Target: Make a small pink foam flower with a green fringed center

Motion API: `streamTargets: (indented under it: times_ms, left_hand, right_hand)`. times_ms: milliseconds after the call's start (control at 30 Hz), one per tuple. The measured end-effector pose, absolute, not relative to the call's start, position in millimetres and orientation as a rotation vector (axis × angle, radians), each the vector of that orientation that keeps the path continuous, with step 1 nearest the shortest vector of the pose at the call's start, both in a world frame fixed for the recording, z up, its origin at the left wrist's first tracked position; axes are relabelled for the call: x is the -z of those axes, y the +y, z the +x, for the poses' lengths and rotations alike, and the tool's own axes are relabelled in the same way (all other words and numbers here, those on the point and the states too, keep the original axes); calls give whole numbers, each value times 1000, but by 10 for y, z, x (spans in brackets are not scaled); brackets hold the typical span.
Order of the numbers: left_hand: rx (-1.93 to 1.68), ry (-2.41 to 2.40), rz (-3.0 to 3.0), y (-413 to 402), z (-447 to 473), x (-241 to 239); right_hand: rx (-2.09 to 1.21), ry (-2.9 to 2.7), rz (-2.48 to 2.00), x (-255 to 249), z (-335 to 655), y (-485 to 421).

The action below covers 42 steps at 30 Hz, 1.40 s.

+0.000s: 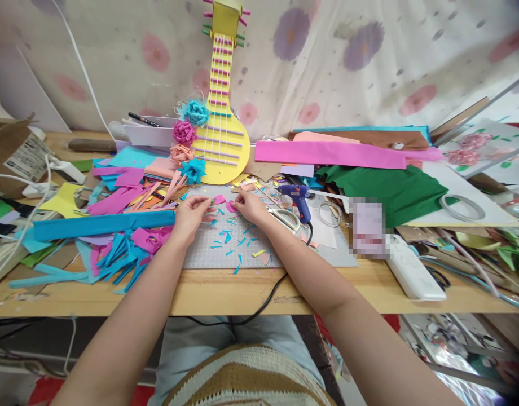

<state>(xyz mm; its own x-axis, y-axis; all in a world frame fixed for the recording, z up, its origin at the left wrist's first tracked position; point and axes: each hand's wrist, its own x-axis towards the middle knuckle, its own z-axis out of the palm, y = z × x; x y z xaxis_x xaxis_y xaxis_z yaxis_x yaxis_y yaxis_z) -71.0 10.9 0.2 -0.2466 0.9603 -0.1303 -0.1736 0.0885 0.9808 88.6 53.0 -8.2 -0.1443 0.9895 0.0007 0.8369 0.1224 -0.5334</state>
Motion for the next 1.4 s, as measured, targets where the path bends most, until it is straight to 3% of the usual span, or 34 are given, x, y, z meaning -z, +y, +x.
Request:
streamTargets:
  times_ms: [367, 667, 800, 933, 1033, 1300, 1400]
  left_hand:
    - [-1408, 1249, 852, 118, -697, 57]
    - [-1392, 1211, 892, 114, -680, 68]
    - [-1388, 1214, 920, 106, -665, 64]
    - [-1382, 1220, 949, 95, -644, 62]
    - [-1392, 1214, 962, 89, -638, 74]
    - [-1370, 1239, 1085, 101, -633, 100]
    - [-1360, 1253, 1155, 96, -628, 108]
  right_hand:
    - [-560, -2030, -1720, 75, 905, 516]
    - [-612, -2242, -1569, -359, 1543, 109]
    - [-670, -2317, -1975, -493, 2094, -121]
    - [-219, -2050, -2313, -430, 2432, -126]
    - [-140, -1981, -2142, -312, 2439, 12]
    - [-366, -1644, -2064, -57, 2241, 230]
    - [-418, -1502, -1850, -121, 2224, 185]
